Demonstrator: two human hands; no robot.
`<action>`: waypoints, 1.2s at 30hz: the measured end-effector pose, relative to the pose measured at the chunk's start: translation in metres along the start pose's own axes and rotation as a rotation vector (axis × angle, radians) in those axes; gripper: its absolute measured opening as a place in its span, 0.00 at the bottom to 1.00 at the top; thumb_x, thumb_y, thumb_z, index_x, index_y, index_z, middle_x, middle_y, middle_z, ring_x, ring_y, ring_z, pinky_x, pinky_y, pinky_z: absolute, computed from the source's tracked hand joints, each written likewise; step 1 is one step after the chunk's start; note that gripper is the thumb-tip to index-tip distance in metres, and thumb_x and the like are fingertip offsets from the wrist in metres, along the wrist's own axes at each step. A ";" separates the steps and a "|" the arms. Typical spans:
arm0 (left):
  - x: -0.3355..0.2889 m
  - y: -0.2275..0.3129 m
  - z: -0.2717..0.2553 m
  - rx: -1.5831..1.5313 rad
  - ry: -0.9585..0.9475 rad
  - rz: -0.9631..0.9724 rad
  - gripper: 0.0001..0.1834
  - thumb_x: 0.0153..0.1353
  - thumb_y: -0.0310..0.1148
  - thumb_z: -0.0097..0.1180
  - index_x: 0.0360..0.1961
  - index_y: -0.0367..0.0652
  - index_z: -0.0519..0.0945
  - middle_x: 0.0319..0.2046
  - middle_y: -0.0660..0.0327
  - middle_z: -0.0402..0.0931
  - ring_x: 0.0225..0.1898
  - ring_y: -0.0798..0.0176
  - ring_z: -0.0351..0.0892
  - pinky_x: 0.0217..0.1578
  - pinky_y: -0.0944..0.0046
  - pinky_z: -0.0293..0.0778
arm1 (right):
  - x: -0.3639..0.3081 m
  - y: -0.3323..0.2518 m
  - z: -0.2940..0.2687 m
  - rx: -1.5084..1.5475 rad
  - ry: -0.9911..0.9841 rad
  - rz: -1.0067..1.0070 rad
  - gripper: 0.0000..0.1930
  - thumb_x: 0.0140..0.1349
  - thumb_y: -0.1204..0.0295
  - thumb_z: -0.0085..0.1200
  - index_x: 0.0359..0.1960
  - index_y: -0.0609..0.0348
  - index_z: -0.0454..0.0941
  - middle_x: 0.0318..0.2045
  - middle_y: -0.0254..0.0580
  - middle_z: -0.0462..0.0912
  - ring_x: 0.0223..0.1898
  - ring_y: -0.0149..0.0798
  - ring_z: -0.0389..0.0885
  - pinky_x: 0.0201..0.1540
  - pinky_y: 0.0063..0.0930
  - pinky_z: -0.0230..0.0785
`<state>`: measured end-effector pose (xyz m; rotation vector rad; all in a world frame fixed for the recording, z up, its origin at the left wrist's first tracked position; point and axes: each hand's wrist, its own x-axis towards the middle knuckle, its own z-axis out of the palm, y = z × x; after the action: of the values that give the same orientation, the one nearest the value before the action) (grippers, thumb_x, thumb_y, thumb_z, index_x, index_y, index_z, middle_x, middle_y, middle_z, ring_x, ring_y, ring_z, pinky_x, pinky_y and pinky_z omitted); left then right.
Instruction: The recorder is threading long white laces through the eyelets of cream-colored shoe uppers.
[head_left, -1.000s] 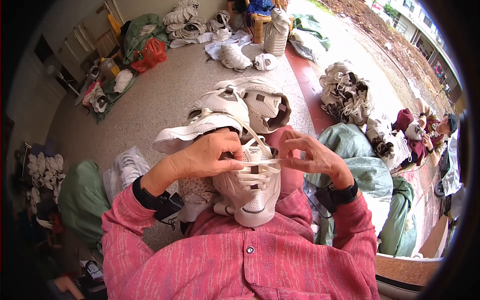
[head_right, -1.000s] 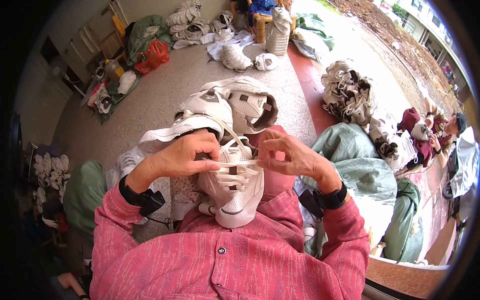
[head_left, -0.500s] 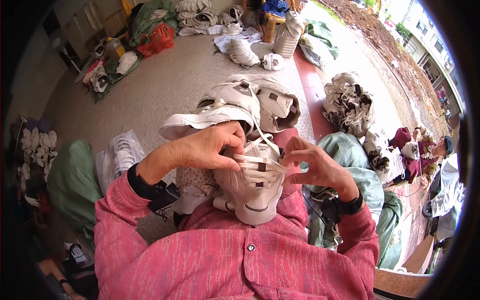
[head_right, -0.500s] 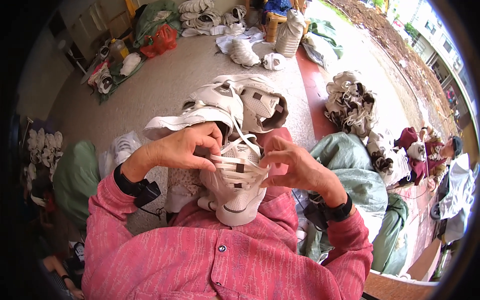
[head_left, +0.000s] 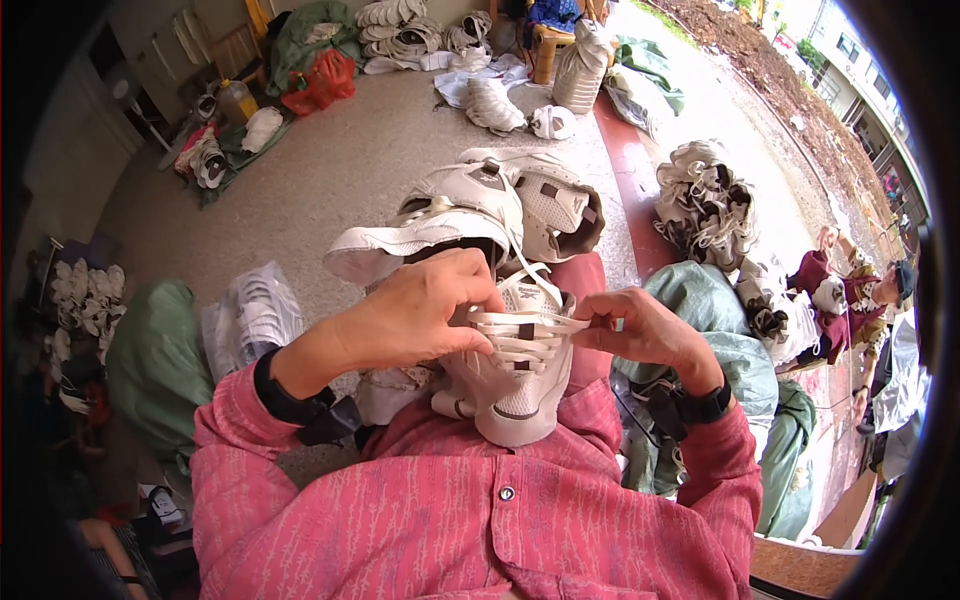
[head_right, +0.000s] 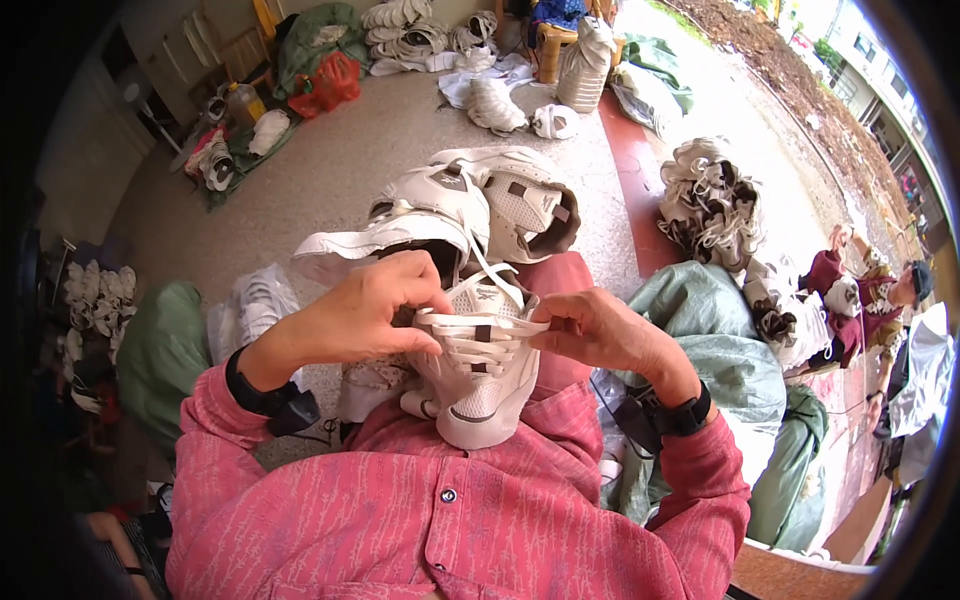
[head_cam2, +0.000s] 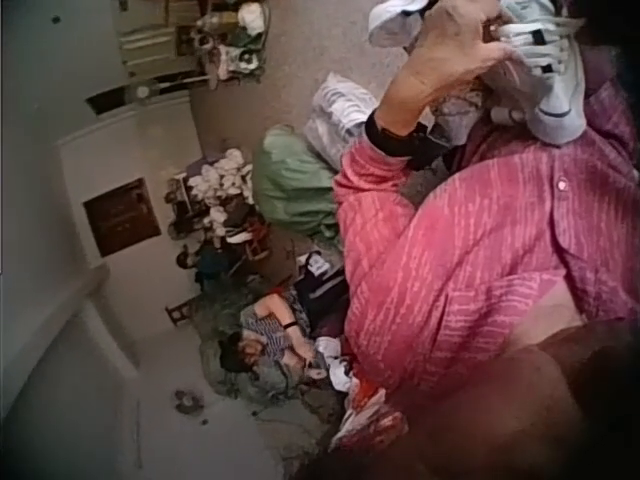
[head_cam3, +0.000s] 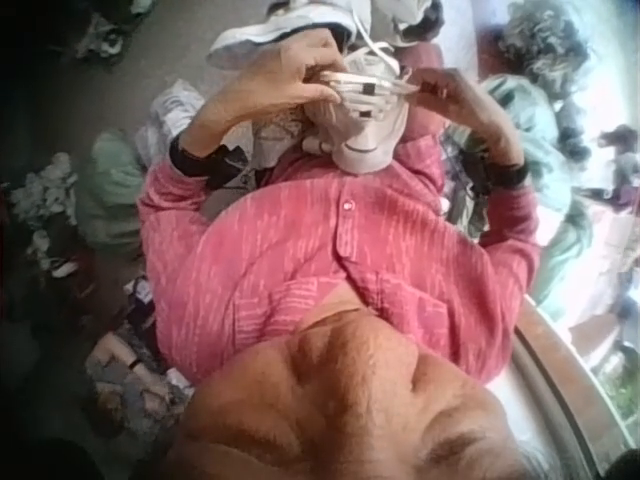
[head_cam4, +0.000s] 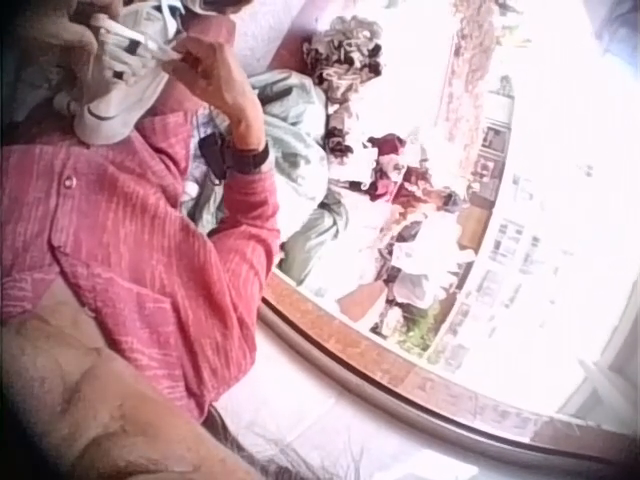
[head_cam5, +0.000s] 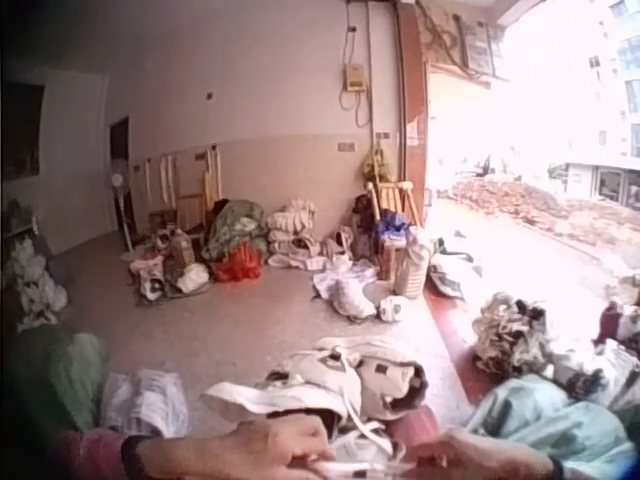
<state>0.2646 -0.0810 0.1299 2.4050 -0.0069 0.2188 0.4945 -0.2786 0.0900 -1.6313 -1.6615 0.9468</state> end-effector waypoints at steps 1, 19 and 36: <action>0.001 -0.005 0.003 0.008 -0.002 0.000 0.14 0.48 0.33 0.70 0.35 0.39 0.83 0.36 0.58 0.72 0.40 0.56 0.75 0.41 0.59 0.71 | 0.001 0.001 0.000 0.005 0.010 -0.029 0.10 0.65 0.70 0.59 0.43 0.63 0.80 0.21 0.34 0.77 0.24 0.24 0.70 0.26 0.24 0.65; -0.036 0.001 0.008 -0.021 -0.197 -0.194 0.19 0.58 0.39 0.65 0.43 0.41 0.72 0.28 0.59 0.76 0.29 0.59 0.79 0.31 0.59 0.70 | 0.004 -0.016 0.015 -0.483 0.149 -0.084 0.16 0.57 0.56 0.64 0.32 0.55 0.78 0.20 0.38 0.78 0.22 0.44 0.79 0.23 0.34 0.69; -0.035 -0.022 -0.001 -0.038 0.210 0.034 0.14 0.61 0.25 0.59 0.49 0.39 0.78 0.46 0.59 0.78 0.42 0.68 0.79 0.43 0.67 0.75 | -0.015 0.032 0.049 0.765 0.065 0.489 0.33 0.66 0.42 0.48 0.49 0.65 0.76 0.38 0.39 0.80 0.30 0.32 0.79 0.30 0.23 0.76</action>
<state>0.2316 -0.0659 0.1110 2.3347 0.0439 0.4813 0.4721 -0.2975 0.0370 -1.4901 -0.6870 1.5089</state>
